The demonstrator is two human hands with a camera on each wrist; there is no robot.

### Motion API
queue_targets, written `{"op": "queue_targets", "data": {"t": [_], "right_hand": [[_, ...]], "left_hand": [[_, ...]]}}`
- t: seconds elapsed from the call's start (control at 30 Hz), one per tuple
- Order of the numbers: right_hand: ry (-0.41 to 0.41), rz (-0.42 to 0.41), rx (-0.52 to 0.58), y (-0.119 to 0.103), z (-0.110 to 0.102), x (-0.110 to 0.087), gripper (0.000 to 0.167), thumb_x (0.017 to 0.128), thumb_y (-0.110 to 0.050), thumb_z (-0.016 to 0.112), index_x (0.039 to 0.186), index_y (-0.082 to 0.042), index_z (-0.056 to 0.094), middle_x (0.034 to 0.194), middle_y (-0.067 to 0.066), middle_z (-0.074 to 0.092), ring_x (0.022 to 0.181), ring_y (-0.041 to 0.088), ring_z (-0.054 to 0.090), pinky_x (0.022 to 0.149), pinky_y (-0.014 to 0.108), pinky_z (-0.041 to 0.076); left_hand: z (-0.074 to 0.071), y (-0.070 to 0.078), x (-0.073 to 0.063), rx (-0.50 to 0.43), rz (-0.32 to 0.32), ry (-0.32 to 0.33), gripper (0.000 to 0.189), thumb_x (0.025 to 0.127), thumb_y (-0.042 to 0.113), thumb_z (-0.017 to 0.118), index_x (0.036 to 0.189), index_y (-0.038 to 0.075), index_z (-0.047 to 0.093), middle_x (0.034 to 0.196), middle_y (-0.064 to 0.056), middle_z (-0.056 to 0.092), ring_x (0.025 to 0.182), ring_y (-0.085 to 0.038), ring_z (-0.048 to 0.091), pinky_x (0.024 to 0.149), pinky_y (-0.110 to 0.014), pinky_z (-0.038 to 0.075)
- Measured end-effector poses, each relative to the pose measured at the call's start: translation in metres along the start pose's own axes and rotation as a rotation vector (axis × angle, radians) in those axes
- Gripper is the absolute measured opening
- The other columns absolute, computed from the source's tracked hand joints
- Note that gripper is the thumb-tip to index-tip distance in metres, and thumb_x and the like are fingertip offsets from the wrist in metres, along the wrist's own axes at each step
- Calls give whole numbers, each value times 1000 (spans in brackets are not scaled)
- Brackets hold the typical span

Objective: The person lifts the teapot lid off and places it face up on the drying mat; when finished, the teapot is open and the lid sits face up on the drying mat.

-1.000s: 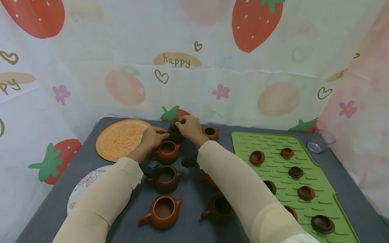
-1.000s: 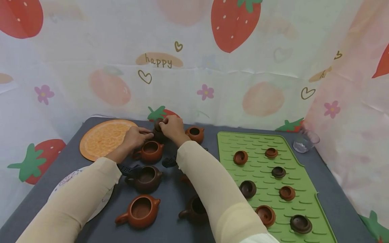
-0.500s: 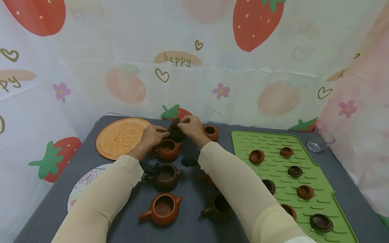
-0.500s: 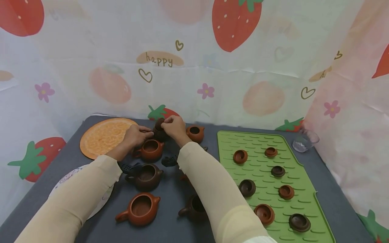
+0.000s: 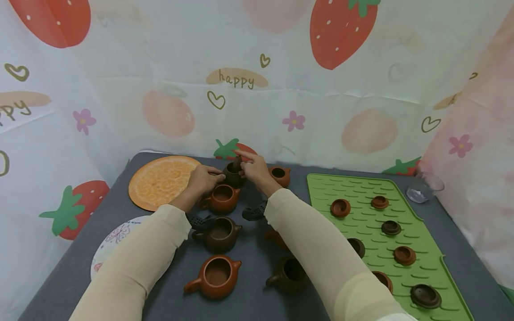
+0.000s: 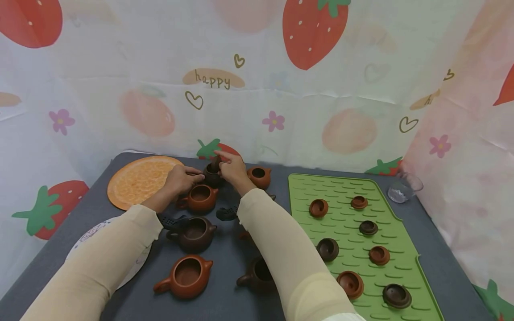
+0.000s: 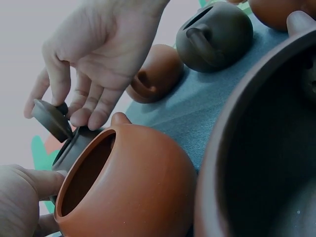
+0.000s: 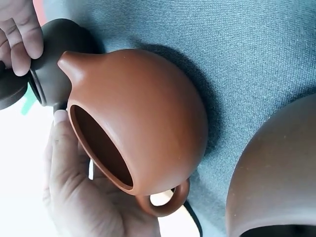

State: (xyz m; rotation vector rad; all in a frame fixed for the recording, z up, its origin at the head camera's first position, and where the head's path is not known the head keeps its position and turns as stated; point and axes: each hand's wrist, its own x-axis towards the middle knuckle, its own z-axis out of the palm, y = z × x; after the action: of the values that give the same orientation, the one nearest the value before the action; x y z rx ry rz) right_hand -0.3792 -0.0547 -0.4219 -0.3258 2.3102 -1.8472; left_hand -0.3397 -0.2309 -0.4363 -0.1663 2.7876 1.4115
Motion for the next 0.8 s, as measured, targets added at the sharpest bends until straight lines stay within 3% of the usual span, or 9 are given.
{"op": "queue_targets", "data": {"t": [0.17,0.23,0.43,0.5,0.67,0.8], "right_hand": [[1,11,26,2,0,2,33,100,-2,45,129,-13,57,107,14,57,78,28,63,73,39,54],[0,25,42,2,-1,2,33,99,0,44,128,-13,56,113,14,55,78,28,63,75,42,53],[-28,29,70,-1,-2,-1,46,96,6,40,134,-15,55,137,9,44,75,30,62,74,45,53],[-36,26,84,-1,-1,-2,46,97,5,39,133,-16,57,134,7,46,74,30,61,73,44,53],[-69,26,153,-2,-1,-3,30,99,-4,44,126,-9,56,100,14,51,77,33,60,76,47,51],[-83,19,187,-4,-2,-5,30,98,-16,59,123,-3,51,101,13,51,79,33,61,81,53,49]], "left_hand": [[0,0,1,4,-4,1,28,94,26,67,112,6,73,109,-14,66,92,-30,61,74,-40,52],[0,0,1,5,-2,2,28,94,27,67,112,6,73,108,-14,67,91,-30,62,74,-40,52],[0,-1,2,6,-1,2,28,93,26,67,112,6,73,109,-13,66,93,-30,61,74,-40,52],[0,-1,2,7,0,2,28,93,27,67,112,6,73,110,-14,66,94,-30,61,75,-40,52],[0,-1,2,16,-5,6,28,93,27,67,112,6,73,110,-14,66,93,-30,61,74,-39,52],[0,0,2,16,-7,10,28,93,26,67,112,6,73,109,-14,66,93,-30,61,73,-39,52]]}}
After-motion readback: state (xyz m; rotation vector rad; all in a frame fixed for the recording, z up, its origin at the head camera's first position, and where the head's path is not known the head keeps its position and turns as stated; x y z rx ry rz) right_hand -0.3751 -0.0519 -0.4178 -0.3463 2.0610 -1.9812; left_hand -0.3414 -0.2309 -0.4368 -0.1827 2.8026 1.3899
